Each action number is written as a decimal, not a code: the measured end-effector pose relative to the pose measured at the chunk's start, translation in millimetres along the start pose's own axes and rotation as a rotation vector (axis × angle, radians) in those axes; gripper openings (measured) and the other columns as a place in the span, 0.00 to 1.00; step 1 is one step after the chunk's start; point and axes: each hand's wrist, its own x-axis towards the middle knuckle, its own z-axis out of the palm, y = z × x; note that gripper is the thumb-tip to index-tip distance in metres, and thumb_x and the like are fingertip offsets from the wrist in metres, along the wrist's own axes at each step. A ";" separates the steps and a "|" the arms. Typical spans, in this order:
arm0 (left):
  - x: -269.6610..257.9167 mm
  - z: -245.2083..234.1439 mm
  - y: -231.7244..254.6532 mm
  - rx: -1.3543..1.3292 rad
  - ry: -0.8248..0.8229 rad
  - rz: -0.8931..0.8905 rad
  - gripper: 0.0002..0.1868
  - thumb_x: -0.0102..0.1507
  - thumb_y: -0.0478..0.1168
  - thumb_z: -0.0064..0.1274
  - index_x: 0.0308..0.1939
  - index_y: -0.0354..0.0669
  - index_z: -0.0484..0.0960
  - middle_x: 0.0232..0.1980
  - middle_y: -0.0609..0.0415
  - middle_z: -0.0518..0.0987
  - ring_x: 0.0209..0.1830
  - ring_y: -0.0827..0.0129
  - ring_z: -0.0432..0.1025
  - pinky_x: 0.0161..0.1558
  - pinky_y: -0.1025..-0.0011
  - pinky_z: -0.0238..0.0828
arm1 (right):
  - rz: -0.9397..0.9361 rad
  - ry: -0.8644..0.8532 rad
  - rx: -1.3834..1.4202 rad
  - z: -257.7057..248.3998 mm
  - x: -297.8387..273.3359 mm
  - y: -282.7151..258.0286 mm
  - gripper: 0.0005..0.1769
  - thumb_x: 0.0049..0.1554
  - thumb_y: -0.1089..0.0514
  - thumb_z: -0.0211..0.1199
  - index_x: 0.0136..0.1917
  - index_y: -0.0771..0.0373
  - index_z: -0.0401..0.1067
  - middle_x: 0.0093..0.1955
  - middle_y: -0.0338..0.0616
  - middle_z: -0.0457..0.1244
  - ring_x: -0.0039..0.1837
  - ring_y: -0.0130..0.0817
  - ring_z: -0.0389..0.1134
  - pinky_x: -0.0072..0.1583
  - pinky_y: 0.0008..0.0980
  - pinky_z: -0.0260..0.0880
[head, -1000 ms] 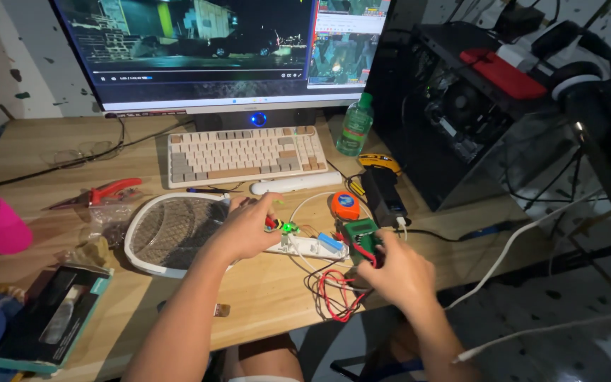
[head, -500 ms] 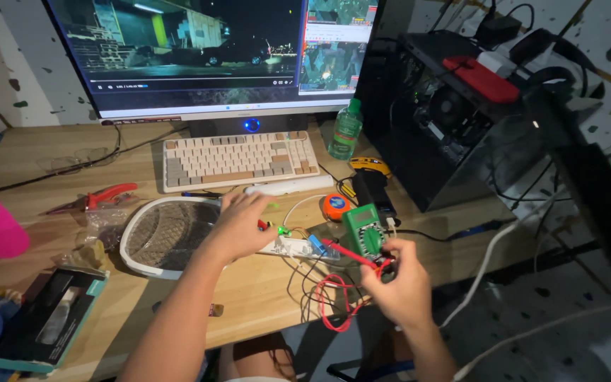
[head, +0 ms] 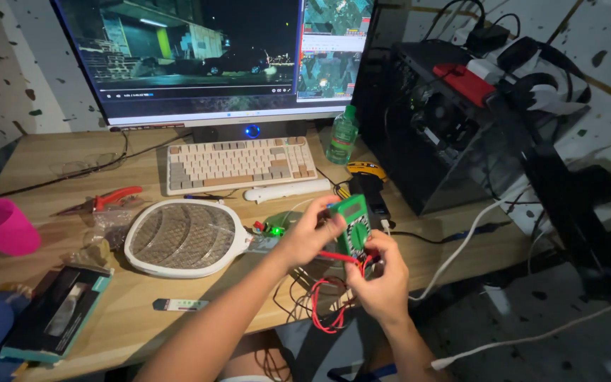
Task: Repairing the internal circuit board and wiring of an electronic mosquito swatter on a desk.
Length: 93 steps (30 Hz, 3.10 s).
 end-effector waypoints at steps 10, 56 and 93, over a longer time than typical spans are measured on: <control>-22.3 3.6 60.4 0.421 -0.111 0.094 0.52 0.57 0.59 0.62 0.77 0.44 0.54 0.61 0.41 0.77 0.59 0.54 0.75 0.58 0.62 0.70 | 0.202 0.195 0.406 11.1 39.4 41.3 0.18 0.57 0.67 0.68 0.59 0.67 0.66 0.45 0.40 0.63 0.40 0.21 0.58 0.39 0.22 0.57; 138.2 240.7 -88.0 1.189 -0.229 0.378 0.19 0.61 0.43 0.50 0.54 0.42 0.83 0.60 0.42 0.79 0.53 0.52 0.78 0.46 0.57 0.79 | 0.285 0.548 0.577 -236.6 22.2 255.4 0.24 0.66 0.52 0.49 0.73 0.61 0.62 0.70 0.48 0.62 0.68 0.43 0.64 0.67 0.43 0.64; -22.6 -122.8 42.4 1.070 -0.110 -0.037 0.23 0.55 0.47 0.57 0.55 0.50 0.83 0.53 0.49 0.83 0.60 0.55 0.71 0.64 0.52 0.56 | -0.133 -0.520 -0.644 95.2 19.6 -21.4 0.20 0.47 0.55 0.71 0.54 0.56 0.76 0.51 0.50 0.66 0.42 0.56 0.68 0.44 0.50 0.68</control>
